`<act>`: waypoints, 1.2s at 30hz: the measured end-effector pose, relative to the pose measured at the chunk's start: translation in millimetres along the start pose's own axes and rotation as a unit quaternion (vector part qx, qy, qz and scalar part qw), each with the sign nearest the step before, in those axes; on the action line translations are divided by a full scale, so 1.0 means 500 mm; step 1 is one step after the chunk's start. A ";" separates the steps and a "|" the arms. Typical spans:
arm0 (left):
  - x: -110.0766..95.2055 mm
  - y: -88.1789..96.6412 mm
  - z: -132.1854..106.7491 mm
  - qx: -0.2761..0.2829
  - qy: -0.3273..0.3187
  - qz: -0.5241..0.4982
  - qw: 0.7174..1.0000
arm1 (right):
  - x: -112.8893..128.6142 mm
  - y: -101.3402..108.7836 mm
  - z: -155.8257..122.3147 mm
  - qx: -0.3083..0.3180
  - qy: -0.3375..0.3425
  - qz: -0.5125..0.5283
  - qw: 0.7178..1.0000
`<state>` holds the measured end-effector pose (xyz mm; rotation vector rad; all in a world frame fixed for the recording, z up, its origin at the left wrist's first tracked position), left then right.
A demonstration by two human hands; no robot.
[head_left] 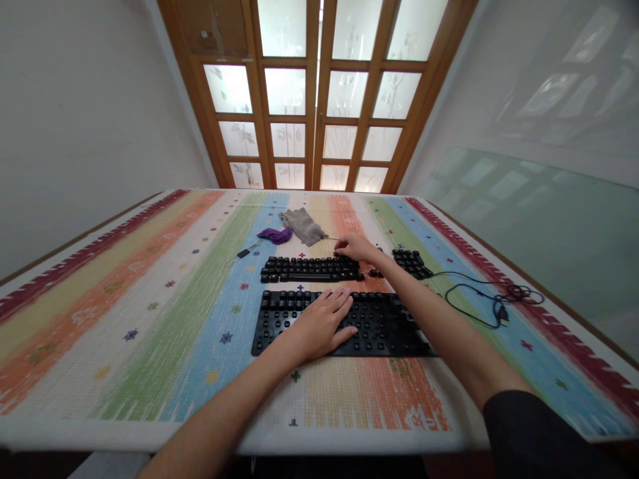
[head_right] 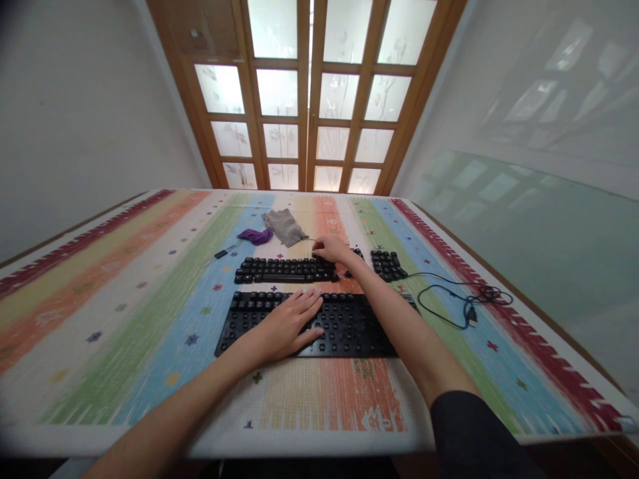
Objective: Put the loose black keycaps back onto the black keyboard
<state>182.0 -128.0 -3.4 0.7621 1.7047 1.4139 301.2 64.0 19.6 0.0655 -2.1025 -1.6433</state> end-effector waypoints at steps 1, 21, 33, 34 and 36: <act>0.000 0.000 0.000 0.003 0.001 0.002 1.000 | 0.001 0.000 0.002 0.005 0.003 0.002 1.000; 0.000 -0.005 -0.001 -0.028 -0.008 0.028 0.999 | 0.024 0.019 -0.027 -0.049 0.086 0.038 0.994; -0.004 0.006 -0.008 -0.040 -0.014 0.019 0.999 | 0.069 -0.027 -0.272 -0.077 0.185 0.182 0.963; -0.004 0.007 -0.009 -0.043 -0.016 0.016 0.999 | 0.073 -0.032 -0.286 -0.078 0.187 0.184 0.962; -0.003 0.008 -0.011 -0.050 -0.017 0.011 0.999 | 0.080 -0.044 -0.308 -0.079 0.190 0.183 0.961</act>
Point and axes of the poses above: each hand's wrist, its own z-axis towards the middle knuckle, its own y-axis out of the back of the hand, x = y × z, the point moved 8 cm from there along z, towards the middle knuckle, and after that the axes turned 15 degrees about x, right-handed, at the moved point
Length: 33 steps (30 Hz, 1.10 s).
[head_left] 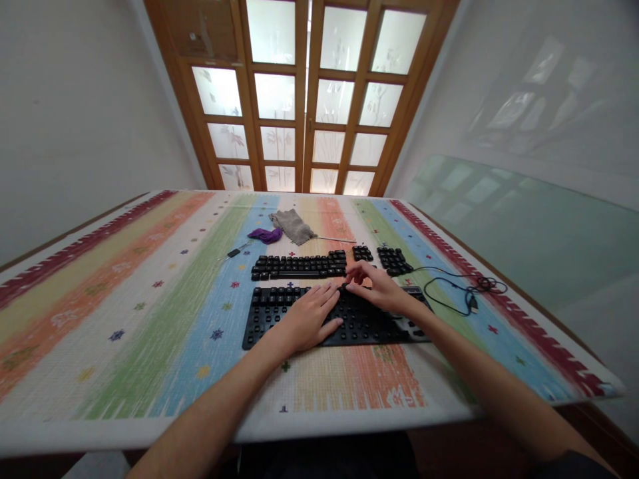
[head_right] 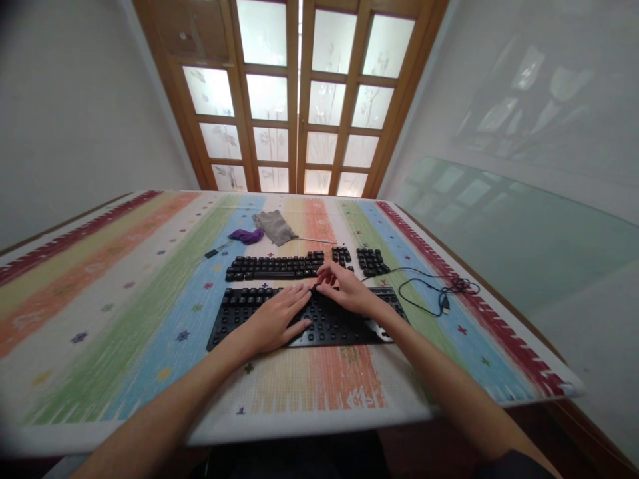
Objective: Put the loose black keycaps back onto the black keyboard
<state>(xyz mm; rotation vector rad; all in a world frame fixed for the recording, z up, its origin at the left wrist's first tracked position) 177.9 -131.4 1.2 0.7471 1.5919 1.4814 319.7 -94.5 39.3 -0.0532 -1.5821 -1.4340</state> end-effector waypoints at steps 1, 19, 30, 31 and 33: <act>0.001 0.000 -0.001 -0.005 0.001 -0.003 1.000 | 0.004 -0.006 -0.007 0.001 0.001 -0.005 1.000; 0.002 0.003 -0.007 -0.036 0.014 -0.010 0.999 | 0.024 -0.046 -0.031 0.000 0.029 -0.099 0.995; 0.000 0.003 -0.008 -0.033 0.006 -0.005 0.999 | 0.030 -0.047 -0.032 0.001 0.038 -0.125 0.991; -0.002 0.004 -0.008 -0.034 0.000 -0.004 0.999 | 0.032 -0.047 -0.033 -0.002 0.040 -0.130 0.991; -0.005 0.003 -0.008 -0.034 -0.010 0.001 0.999 | 0.037 -0.049 -0.036 -0.009 0.046 -0.145 0.988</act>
Point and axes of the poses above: each hand's wrist, its own z-axis towards the middle knuckle, its own y-axis out of the back of the hand, x = y × z, the point moved 8 cm from there along z, towards the middle knuckle, and after that the axes turned 15 degrees about x, right-handed, at the moved point
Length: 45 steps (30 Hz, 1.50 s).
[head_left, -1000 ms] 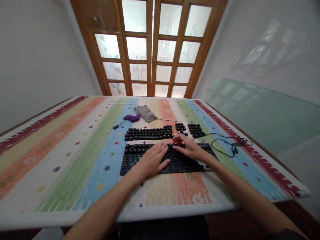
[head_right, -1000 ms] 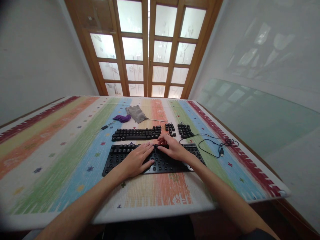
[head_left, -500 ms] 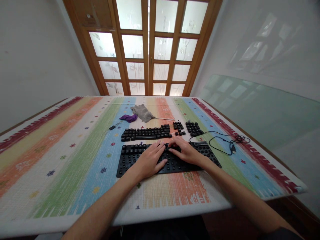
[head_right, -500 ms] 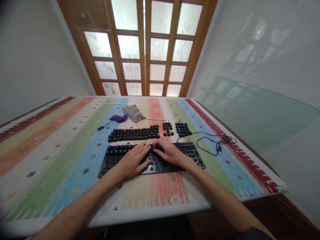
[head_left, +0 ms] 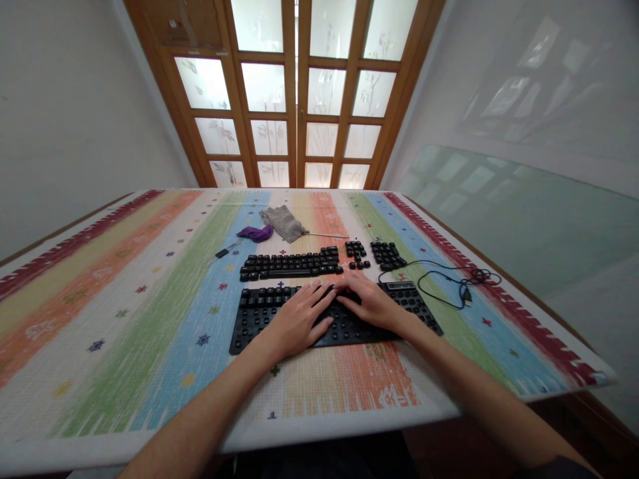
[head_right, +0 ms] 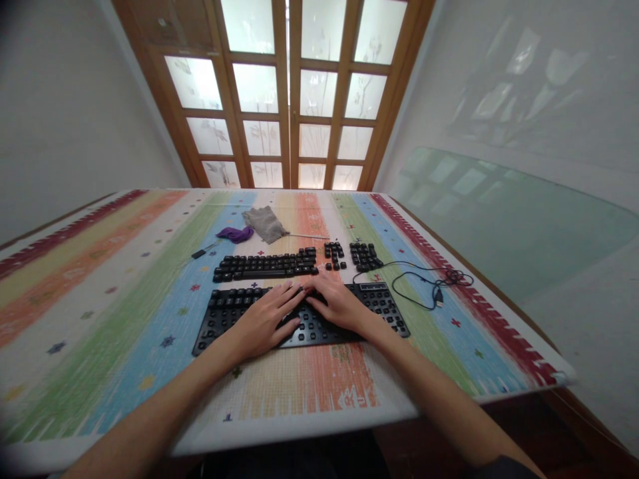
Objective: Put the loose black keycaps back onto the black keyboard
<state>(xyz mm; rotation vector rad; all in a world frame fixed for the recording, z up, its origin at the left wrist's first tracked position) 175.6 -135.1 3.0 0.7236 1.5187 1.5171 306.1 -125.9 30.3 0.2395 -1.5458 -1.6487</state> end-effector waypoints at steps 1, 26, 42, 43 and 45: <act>-0.001 -0.002 0.001 0.002 -0.002 0.004 1.000 | 0.003 0.000 -0.001 -0.003 0.001 -0.011 1.000; -0.023 -0.005 0.013 0.043 0.020 0.022 0.999 | -0.004 -0.010 0.033 0.093 -0.022 -0.137 0.986; -0.020 -0.005 0.012 0.042 0.029 0.006 0.999 | -0.188 0.046 0.193 0.033 -0.186 -0.109 0.976; -0.020 -0.003 0.012 0.040 0.030 0.007 0.999 | -0.198 0.045 0.195 0.031 -0.206 -0.119 0.971; -0.021 -0.001 0.012 0.037 0.030 0.009 0.999 | -0.216 0.042 0.200 0.030 -0.235 -0.132 0.963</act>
Point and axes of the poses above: each hand's wrist, its own z-axis towards the middle knuckle, its own y-axis out of the back of the hand, x = y × z, the point moved 8 cm from there along z, towards the middle knuckle, and after that the axes turned 15 degrees about x, right-handed, at the moved point
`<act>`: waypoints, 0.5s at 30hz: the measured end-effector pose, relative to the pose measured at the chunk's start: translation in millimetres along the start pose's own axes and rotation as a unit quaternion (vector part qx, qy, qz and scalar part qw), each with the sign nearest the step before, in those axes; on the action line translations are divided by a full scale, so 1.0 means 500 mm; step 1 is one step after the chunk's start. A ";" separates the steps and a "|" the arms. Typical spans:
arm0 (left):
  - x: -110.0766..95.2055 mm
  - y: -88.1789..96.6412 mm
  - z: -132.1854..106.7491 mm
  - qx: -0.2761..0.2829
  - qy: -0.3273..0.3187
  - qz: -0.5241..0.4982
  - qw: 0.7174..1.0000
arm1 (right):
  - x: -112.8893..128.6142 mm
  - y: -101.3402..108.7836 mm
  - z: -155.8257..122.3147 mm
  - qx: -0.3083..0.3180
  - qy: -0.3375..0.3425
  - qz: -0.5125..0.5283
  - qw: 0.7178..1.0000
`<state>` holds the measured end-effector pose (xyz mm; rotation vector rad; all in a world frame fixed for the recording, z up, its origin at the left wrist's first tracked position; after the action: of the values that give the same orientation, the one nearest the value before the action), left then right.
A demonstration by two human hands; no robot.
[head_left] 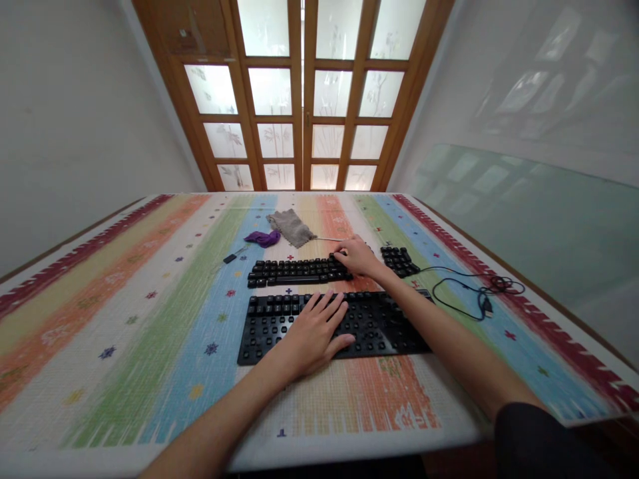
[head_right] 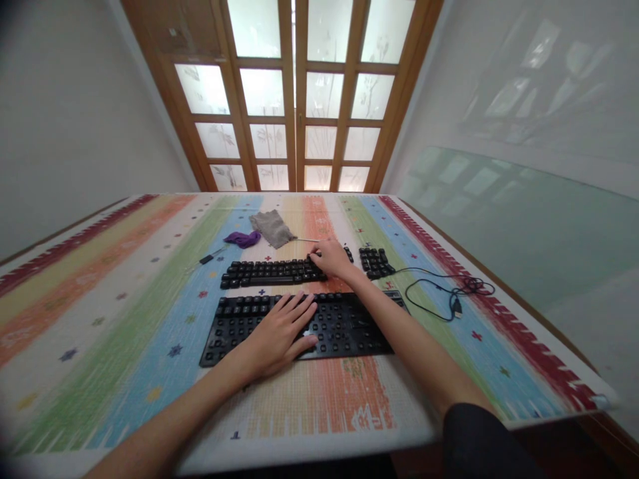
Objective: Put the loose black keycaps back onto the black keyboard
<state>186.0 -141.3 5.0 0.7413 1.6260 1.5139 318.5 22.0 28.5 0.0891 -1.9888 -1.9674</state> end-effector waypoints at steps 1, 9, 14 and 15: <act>-0.001 0.001 0.000 0.000 0.000 0.000 1.000 | -0.005 -0.003 0.005 0.001 -0.009 -0.002 1.000; -0.001 0.001 0.001 0.002 -0.002 0.001 1.000 | -0.017 -0.017 0.037 0.022 -0.042 0.001 0.999; 0.002 -0.003 0.002 0.008 -0.001 -0.001 1.000 | -0.019 -0.019 0.048 0.031 -0.033 0.025 0.999; 0.003 -0.004 0.002 0.012 -0.001 -0.002 1.000 | -0.020 -0.020 0.050 0.032 -0.031 0.033 0.998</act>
<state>186.4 -139.8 2.9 0.7515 1.6453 1.4935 318.7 48.4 17.2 -0.0223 -2.0677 -1.8866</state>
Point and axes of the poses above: each hand's wrist, its own z-axis towards the middle knuckle, its own y-axis out of the back of the hand, x = y × z, the point moved 8 cm from there along z, towards the middle knuckle, and after that the axes turned 15 degrees about x, right-handed, at the moved point
